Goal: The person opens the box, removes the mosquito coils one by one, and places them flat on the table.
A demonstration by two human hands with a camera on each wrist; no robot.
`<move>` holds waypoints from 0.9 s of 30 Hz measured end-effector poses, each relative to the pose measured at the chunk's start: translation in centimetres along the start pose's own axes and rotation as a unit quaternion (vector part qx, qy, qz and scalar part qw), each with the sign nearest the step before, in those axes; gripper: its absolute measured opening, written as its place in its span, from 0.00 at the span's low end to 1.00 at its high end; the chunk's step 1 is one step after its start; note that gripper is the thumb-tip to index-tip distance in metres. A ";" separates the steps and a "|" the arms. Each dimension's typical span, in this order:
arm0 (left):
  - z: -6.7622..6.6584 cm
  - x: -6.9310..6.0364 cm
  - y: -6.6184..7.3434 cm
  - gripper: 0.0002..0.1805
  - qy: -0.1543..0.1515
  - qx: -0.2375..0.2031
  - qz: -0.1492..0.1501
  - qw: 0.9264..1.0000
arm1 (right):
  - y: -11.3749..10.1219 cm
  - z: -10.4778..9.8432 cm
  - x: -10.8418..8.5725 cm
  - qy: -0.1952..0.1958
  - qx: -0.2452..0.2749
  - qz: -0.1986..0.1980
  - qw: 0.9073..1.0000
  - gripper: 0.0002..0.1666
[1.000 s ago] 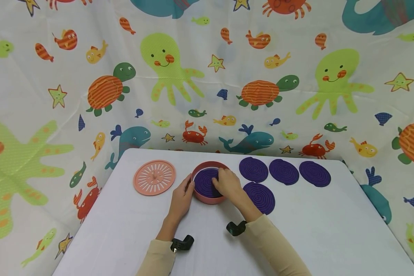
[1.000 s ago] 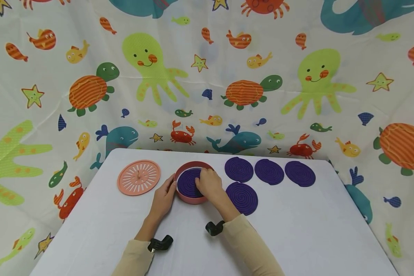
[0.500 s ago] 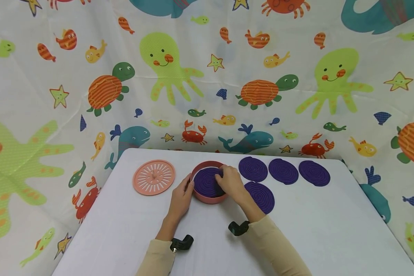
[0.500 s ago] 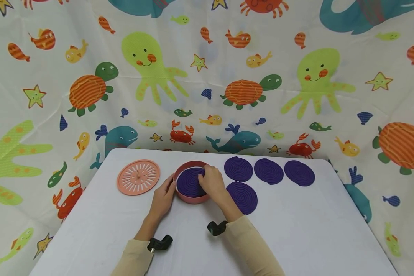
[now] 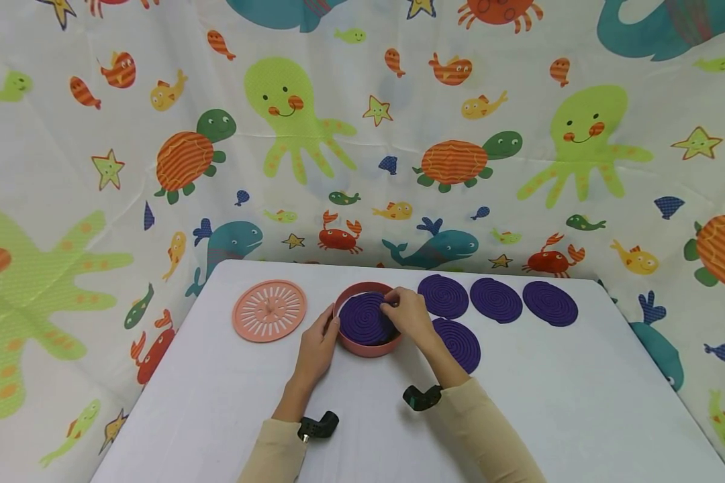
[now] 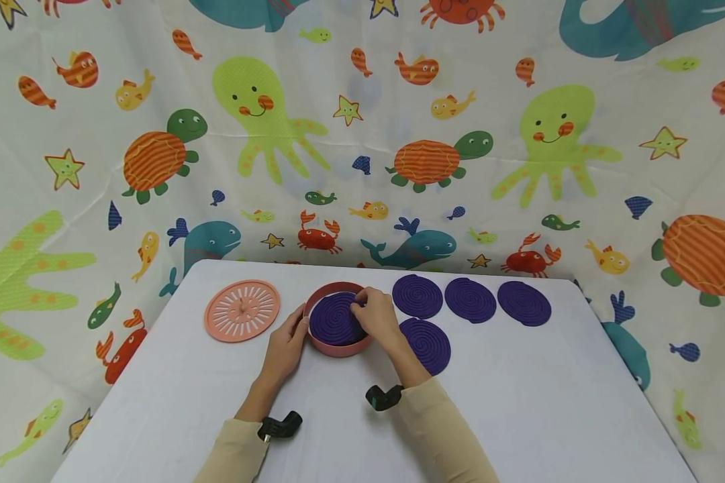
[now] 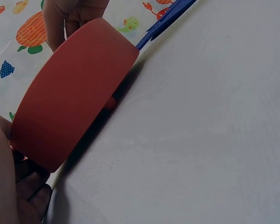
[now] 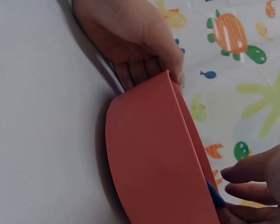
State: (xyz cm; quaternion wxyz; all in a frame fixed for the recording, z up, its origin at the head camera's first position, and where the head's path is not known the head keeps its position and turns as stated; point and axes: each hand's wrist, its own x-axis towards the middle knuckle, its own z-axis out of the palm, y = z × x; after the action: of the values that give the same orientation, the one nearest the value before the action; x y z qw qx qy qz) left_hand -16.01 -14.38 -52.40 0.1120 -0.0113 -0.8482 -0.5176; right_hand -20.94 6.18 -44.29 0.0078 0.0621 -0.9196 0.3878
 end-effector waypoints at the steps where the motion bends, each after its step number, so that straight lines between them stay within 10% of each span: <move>1: 0.0 0.0 0.0 0.28 -0.001 0.000 -0.001 1.000 | 0.0 0.0 0.0 -0.001 0.004 0.004 1.000 0.11; 27: 0.1 0.1 -0.1 0.27 -0.001 -0.001 -0.007 1.000 | 1.1 -0.3 0.1 -0.033 0.042 0.019 0.998 0.06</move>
State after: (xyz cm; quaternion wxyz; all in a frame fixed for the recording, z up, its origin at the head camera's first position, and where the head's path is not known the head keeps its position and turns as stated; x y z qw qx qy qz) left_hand -16.13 -14.38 -52.48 0.1074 -0.0061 -0.8477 -0.5195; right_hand -21.13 7.12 -44.83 -0.0327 0.0581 -0.9032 0.4241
